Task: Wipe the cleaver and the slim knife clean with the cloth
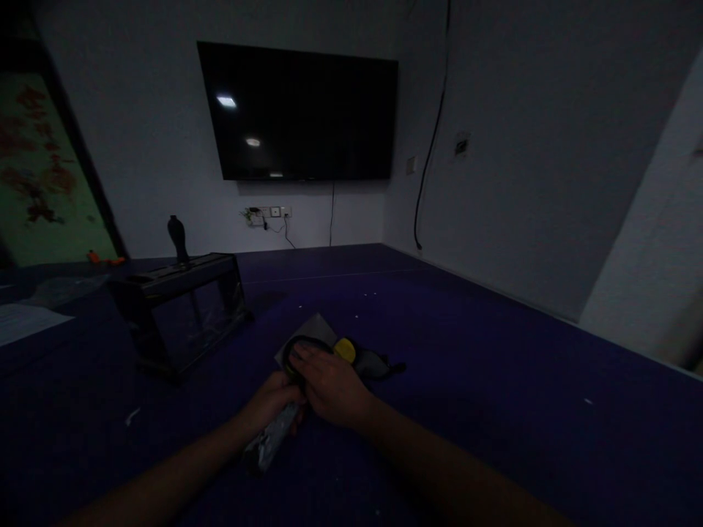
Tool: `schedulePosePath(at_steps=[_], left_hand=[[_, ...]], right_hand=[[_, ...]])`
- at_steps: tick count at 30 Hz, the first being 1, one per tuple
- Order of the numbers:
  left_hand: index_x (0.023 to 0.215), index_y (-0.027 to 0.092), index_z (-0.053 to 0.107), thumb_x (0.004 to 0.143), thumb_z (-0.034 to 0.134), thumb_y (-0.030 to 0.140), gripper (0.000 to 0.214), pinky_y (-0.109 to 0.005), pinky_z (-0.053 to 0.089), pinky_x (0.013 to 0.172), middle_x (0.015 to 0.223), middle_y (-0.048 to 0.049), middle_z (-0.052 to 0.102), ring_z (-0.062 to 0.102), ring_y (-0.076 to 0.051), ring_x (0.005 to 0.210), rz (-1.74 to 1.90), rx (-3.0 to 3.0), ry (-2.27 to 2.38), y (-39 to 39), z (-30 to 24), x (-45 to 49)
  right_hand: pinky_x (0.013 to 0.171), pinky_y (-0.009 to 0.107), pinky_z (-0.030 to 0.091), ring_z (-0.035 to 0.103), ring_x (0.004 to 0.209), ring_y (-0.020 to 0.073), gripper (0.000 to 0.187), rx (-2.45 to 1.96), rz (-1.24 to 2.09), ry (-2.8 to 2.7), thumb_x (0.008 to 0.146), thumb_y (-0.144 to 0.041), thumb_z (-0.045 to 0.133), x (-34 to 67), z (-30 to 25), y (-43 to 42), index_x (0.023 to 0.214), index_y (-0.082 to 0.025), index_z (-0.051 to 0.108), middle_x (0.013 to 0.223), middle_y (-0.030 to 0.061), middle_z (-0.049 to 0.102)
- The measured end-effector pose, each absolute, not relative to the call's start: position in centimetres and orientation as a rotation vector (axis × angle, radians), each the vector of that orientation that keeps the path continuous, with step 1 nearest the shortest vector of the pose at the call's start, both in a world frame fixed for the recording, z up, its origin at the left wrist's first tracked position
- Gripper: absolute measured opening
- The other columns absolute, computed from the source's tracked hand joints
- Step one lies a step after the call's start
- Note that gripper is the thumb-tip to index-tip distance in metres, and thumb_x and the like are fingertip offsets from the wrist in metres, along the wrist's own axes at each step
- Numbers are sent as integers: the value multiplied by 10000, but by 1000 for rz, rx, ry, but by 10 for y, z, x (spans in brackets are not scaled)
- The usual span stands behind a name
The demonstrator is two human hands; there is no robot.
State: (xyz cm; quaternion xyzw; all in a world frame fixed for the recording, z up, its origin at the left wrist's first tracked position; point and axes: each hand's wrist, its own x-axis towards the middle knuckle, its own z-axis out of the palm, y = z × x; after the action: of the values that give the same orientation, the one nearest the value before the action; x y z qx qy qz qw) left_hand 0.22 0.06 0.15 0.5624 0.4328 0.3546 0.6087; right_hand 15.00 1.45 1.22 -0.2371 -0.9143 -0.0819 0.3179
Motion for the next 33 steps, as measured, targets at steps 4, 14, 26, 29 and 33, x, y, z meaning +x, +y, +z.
schedulePosePath(at_steps=[4,14,26,29,33], left_hand=[[540,137,517,541,476,210,84,-206,322,325,395,1,511,451,-113,303,834,1303,981,0,2,2],[536,132,524,537,480,208,89,-200,316,307,383,0,511,448,-113,290,848,1295,969,1,-1,2],[538,125,530,555,477,201,94,-201,312,321,395,-5,516,454,-111,303,842,1297,972,4,-5,1],[552,128,529,562,468,187,85,-203,315,332,401,0,514,453,-109,309,837,1291,990,4,-5,1],[549,126,533,562,465,182,89,-205,322,346,398,2,510,447,-105,310,839,1294,987,3,-3,1]], right_hand=[[965,375,390,399,1206,209,477,-636,-221,-2417,745,-52,393,150,12,15,1218,-69,451,1268,175,474],[963,370,392,402,1204,204,475,-629,-217,-2404,745,-54,382,150,11,15,1214,-69,455,1255,175,487],[956,400,395,402,1204,212,497,-616,-221,-2397,739,-49,389,151,8,17,1232,-87,440,1260,168,484],[962,395,389,400,1206,205,507,-606,-222,-2395,737,-45,386,151,8,18,1240,-90,429,1258,163,488],[970,373,385,391,1212,196,492,-603,-238,-2395,742,-43,375,150,9,17,1229,-76,436,1250,167,494]])
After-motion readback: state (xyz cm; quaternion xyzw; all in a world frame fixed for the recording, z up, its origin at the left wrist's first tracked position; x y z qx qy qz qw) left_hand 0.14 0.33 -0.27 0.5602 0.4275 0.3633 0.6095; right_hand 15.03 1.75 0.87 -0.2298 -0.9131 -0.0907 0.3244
